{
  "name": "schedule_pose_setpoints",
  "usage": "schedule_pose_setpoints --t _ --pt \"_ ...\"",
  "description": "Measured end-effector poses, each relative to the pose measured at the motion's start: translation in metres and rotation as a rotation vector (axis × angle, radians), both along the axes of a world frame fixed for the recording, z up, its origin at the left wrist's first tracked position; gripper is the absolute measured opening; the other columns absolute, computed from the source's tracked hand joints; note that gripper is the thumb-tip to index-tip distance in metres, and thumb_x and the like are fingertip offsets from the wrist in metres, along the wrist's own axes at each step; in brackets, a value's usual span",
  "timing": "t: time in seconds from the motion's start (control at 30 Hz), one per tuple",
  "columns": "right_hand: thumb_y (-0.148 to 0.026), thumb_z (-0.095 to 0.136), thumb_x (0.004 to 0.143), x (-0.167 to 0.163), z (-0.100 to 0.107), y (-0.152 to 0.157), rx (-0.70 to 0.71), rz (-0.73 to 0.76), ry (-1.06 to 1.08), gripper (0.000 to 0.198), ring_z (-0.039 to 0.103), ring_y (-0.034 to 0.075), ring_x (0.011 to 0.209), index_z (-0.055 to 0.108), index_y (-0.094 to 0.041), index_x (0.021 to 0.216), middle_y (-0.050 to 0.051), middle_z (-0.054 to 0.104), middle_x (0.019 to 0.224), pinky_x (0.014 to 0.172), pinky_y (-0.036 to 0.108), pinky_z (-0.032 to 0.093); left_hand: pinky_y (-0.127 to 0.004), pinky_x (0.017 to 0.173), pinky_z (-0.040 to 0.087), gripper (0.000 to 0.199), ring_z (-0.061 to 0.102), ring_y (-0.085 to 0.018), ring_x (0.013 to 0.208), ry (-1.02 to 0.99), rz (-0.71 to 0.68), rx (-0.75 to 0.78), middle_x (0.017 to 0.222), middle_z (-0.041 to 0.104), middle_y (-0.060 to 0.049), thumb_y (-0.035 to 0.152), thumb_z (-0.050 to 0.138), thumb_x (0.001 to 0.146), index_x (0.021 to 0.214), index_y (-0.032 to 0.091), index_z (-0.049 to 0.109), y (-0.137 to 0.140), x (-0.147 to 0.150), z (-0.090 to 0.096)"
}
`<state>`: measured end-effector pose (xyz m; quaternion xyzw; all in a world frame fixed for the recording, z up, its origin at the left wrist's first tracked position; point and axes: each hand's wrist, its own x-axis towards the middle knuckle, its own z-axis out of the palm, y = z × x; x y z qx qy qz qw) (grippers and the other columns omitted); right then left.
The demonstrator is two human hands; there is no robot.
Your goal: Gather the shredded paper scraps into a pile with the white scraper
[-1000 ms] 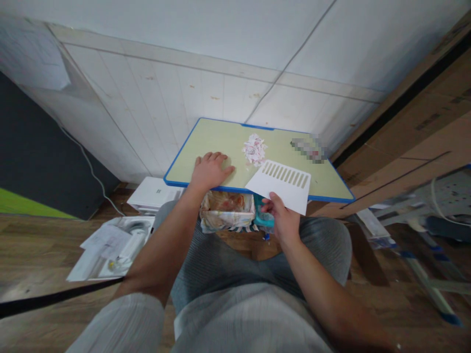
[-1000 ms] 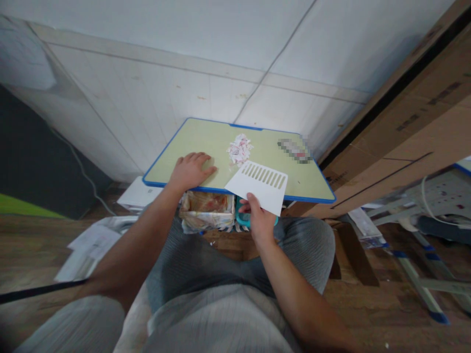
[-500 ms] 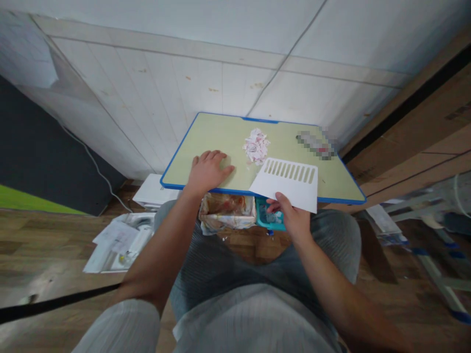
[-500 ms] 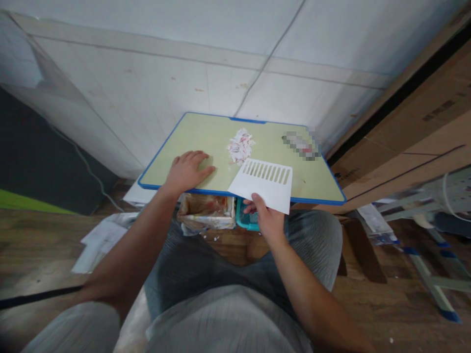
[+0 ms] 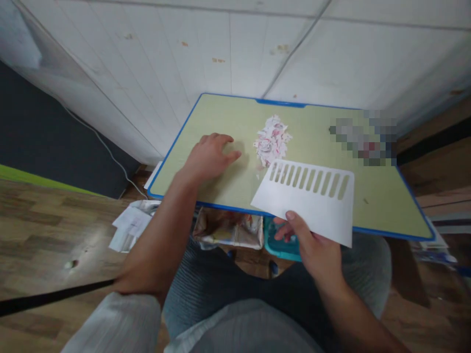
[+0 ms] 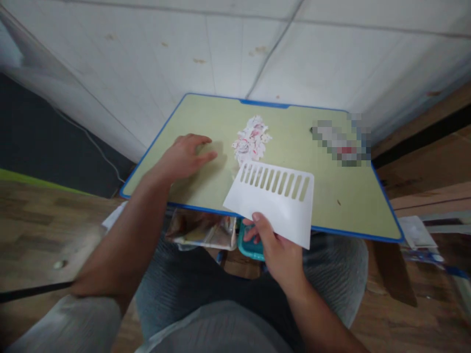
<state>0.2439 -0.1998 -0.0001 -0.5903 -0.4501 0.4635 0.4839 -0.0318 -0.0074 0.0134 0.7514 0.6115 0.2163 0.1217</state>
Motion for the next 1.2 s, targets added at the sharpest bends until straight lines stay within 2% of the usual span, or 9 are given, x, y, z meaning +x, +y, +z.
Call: schedule_pose_setpoints --t 0.23,0.37,0.53,0.63,0.77,0.83,0.9,1.03,1.2 --pt "-0.063 0.075 0.111 0.014 -0.012 -0.002 -0.036 0.142 0.048 0.049 0.078 0.024 0.065 0.092 -0.021 0.091 0.009 0.084 0.074 0.064 0.036 0.069 -0.043 0.113 0.057 0.032 0.075 -0.029 0.120 -0.197 0.111 -0.025 0.129 0.085 -0.011 0.041 0.075 0.100 0.124 0.022 0.085 0.003 -0.018 0.007" --pt "-0.063 0.075 0.111 0.018 -0.011 -0.005 -0.053 0.158 0.011 0.053 0.079 0.024 0.069 0.087 -0.023 0.078 0.009 0.084 0.077 0.074 0.039 0.071 -0.041 0.105 0.059 0.025 0.076 -0.026 0.110 -0.233 0.148 -0.044 0.117 0.085 -0.011 0.035 0.076 0.098 0.115 0.019 0.085 0.010 -0.025 0.012" --pt "-0.052 0.076 0.110 0.026 -0.008 -0.005 -0.045 0.144 0.196 0.037 0.077 0.027 0.063 0.088 -0.023 0.093 0.009 0.082 0.077 0.056 0.042 0.068 -0.043 0.108 0.058 0.018 0.077 -0.028 0.110 -0.238 0.132 0.030 0.111 0.085 -0.010 0.032 0.076 0.096 0.106 0.020 0.084 0.043 -0.011 0.017" --pt "-0.036 0.083 0.099 0.029 0.005 0.010 0.191 -0.032 0.247 0.007 0.075 0.028 0.061 0.082 -0.029 0.101 0.004 0.080 0.081 0.046 0.039 0.062 -0.044 0.111 0.058 0.015 0.076 -0.029 0.113 -0.259 0.067 0.110 0.112 0.085 -0.009 0.031 0.075 0.095 0.103 0.021 0.083 0.076 0.003 0.019" --pt "-0.014 0.080 0.075 0.026 0.022 0.044 0.427 -0.376 0.278 0.032 0.065 0.019 0.055 0.075 -0.031 0.102 -0.003 0.075 0.083 0.042 0.030 0.054 -0.044 0.106 0.058 0.011 0.075 -0.030 0.113 -0.359 0.026 0.191 0.109 0.084 -0.008 0.028 0.074 0.095 0.104 0.024 0.080 0.123 0.023 0.020" --pt "-0.017 0.077 0.074 0.025 0.023 0.058 0.454 -0.459 0.232 0.021 0.062 0.019 0.055 0.071 -0.028 0.091 -0.002 0.072 0.077 0.041 0.028 0.048 -0.045 0.107 0.057 0.011 0.075 -0.031 0.115 -0.405 0.015 0.211 0.111 0.083 -0.008 0.024 0.072 0.096 0.104 0.025 0.079 0.138 0.033 0.018" --pt "-0.026 0.073 0.083 0.026 0.018 0.067 0.316 -0.351 0.144 0.006 0.065 0.022 0.052 0.070 -0.025 0.078 0.001 0.071 0.068 0.047 0.035 0.055 -0.048 0.112 0.056 0.013 0.074 -0.031 0.118 -0.425 -0.001 0.248 0.116 0.082 -0.008 0.020 0.070 0.096 0.106 0.026 0.077 0.143 0.040 0.012" --pt "-0.039 0.074 0.085 0.029 0.008 0.075 0.153 -0.191 0.132 0.022 0.074 0.029 0.057 0.078 -0.022 0.071 0.010 0.078 0.066 0.059 0.043 0.062 -0.053 0.120 0.053 0.017 0.071 -0.034 0.125 -0.377 0.009 0.335 0.123 0.080 -0.012 0.017 0.069 0.096 0.110 0.025 0.075 0.130 0.049 -0.006" --pt "-0.063 0.081 0.092 0.024 0.010 0.077 0.163 -0.141 -0.019 0.043 0.075 0.028 0.060 0.083 -0.022 0.080 0.012 0.083 0.072 0.060 0.041 0.060 -0.055 0.121 0.053 0.017 0.070 -0.036 0.128 -0.251 -0.019 0.389 0.128 0.081 -0.013 0.020 0.069 0.098 0.113 0.024 0.077 0.119 0.054 -0.015"
